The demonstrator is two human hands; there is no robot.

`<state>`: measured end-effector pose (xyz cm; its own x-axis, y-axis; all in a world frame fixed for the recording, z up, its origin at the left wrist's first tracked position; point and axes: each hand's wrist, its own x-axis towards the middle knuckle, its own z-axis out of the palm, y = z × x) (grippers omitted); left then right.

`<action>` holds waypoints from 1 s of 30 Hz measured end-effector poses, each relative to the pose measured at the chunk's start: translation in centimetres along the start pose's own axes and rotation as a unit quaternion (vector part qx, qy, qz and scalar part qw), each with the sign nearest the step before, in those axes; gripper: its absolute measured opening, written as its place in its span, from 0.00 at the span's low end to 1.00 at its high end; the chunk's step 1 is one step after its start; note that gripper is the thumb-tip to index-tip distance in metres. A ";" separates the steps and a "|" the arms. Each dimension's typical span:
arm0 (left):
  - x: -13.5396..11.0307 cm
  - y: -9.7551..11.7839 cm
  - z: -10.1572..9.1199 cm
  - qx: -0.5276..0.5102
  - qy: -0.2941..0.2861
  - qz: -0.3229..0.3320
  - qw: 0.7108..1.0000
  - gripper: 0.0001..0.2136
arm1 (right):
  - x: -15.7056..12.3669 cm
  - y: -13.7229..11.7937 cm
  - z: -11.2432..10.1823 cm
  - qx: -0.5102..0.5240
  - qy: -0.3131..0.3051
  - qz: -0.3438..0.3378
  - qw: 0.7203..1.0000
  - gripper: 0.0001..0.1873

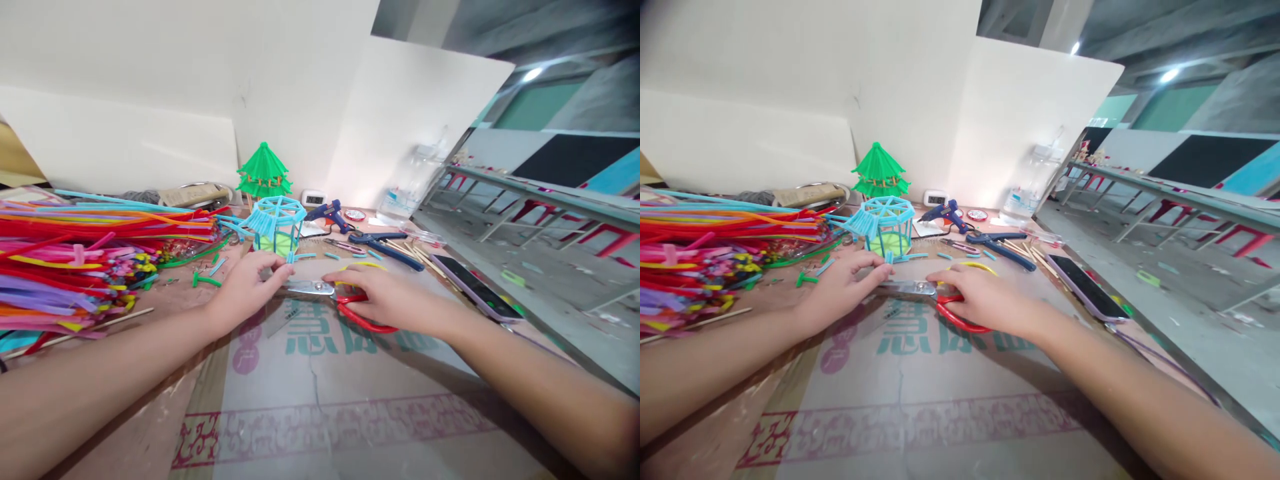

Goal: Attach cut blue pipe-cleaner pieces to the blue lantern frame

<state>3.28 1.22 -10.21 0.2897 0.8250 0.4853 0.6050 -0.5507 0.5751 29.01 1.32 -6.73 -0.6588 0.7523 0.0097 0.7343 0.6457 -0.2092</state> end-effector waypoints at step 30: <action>0.1 -0.4 0.5 -0.025 -0.012 0.005 1.000 0.12 | 10.5 1.5 1.8 -0.134 0.113 -0.022 0.984 0.11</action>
<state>3.49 1.57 -10.74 0.3138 0.8225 0.4744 0.5642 -0.5634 0.6036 22.93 9.98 -8.73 -0.6602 0.7129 0.2365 0.7425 0.6670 0.0622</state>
